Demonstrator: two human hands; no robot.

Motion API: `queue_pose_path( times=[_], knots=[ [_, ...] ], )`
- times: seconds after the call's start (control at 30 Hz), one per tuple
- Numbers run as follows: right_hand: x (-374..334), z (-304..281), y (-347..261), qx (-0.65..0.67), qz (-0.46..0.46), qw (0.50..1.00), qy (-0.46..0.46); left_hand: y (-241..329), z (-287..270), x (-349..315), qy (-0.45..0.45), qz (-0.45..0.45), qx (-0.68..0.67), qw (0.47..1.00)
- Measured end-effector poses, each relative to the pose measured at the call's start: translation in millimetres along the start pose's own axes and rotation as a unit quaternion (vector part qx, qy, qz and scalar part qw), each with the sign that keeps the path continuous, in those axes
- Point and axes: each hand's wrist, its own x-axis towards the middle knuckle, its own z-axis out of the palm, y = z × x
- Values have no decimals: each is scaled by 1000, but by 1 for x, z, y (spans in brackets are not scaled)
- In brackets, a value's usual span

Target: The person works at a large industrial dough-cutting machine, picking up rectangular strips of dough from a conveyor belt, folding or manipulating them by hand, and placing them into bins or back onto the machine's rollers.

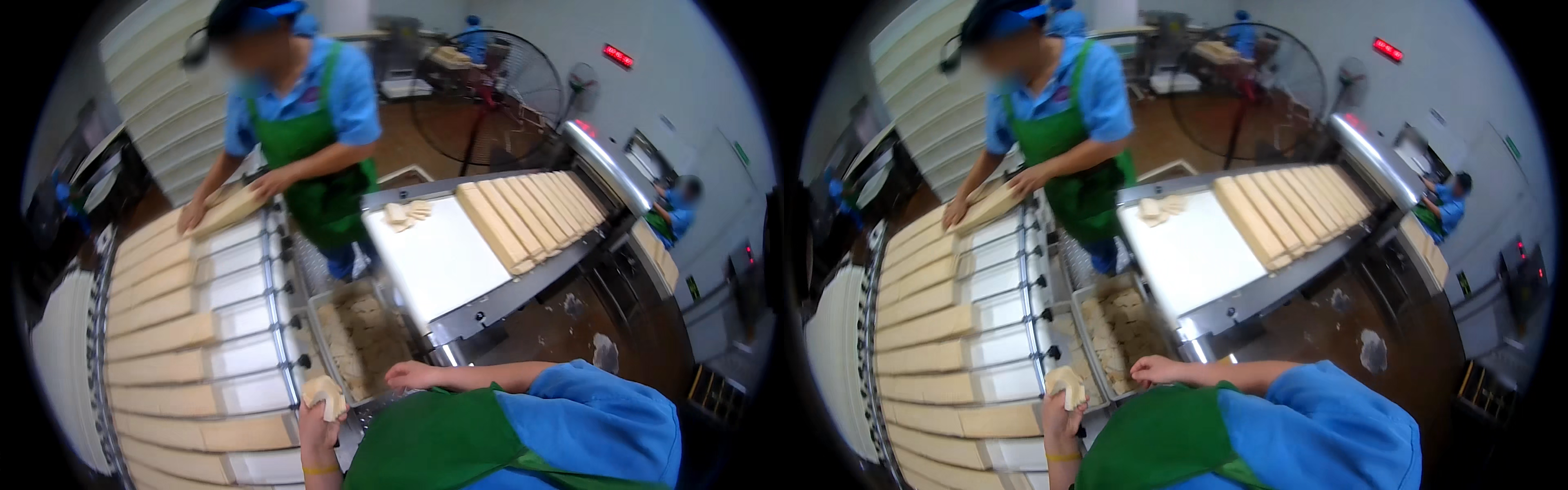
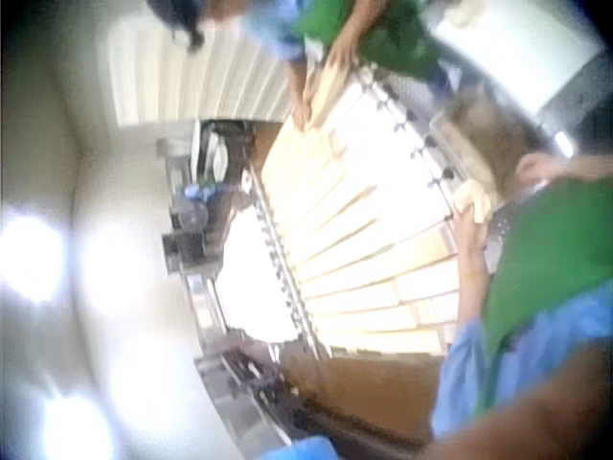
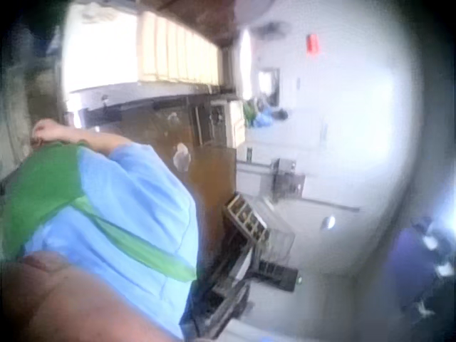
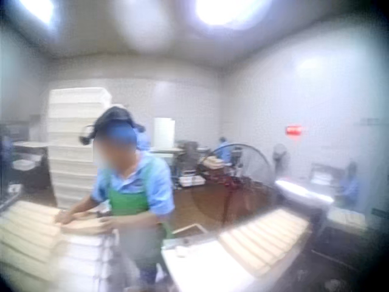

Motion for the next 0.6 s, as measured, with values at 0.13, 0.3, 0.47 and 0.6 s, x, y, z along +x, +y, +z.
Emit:
queue_pose_path(
  times=[0.13,0.3,0.47,0.6],
  knots=[
    [-13,-14,10,21,-15,998,50,-21,22,20,36,-70,10,997],
    [-20,-34,22,27,-40,998,44,-32,10,54,1,-46,-108,993],
    [-57,-80,24,43,-92,994,49,-38,19,71,103,-3,-44,994],
    [-82,-142,66,171,-127,958,193,-59,58,91,102,-33,10,994]
  ],
)
